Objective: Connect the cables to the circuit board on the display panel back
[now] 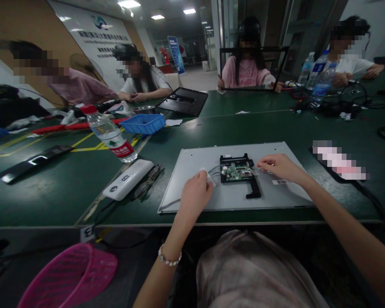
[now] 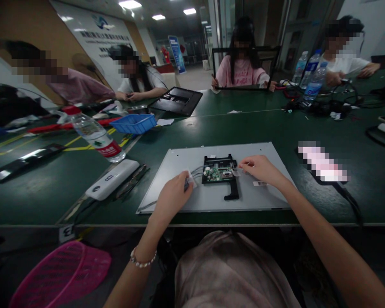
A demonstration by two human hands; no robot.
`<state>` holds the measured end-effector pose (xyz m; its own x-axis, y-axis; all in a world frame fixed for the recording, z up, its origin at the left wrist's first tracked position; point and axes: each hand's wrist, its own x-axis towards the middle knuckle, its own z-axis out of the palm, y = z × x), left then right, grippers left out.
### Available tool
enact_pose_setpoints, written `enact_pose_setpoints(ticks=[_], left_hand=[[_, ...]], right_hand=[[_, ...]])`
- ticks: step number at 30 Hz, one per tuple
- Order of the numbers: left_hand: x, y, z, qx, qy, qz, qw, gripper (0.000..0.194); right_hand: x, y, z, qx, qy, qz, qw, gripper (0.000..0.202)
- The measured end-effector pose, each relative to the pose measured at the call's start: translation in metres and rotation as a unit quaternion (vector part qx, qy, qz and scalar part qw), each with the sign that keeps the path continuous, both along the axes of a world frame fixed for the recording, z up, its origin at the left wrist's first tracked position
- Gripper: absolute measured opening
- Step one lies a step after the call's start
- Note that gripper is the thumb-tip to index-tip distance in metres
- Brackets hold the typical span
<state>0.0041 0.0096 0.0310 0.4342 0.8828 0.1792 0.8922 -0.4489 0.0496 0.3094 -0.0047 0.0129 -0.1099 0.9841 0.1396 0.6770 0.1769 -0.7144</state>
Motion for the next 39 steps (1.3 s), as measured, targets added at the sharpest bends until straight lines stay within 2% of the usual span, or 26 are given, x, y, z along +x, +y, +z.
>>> enact_pose_setpoints(ticks=[6,11,17,39], left_hand=[[-0.013,0.003,-0.017,0.018,-0.109,-0.019,0.994,0.031],[-0.016,-0.002,-0.021,0.015,-0.158,-0.027,0.987,0.046],[-0.015,-0.005,-0.021,0.045,-0.169,-0.030,0.984,0.028],[-0.014,-0.009,-0.018,0.083,-0.164,-0.069,0.981,0.035]], right_hand=[[-0.001,-0.001,0.003,0.013,-0.006,-0.004,1.000,0.027],[0.000,-0.001,0.003,0.022,-0.001,-0.009,1.000,0.025],[0.004,0.000,0.000,0.030,-0.012,-0.009,0.999,0.025],[0.007,0.001,0.000,0.032,-0.029,-0.016,0.999,0.025]])
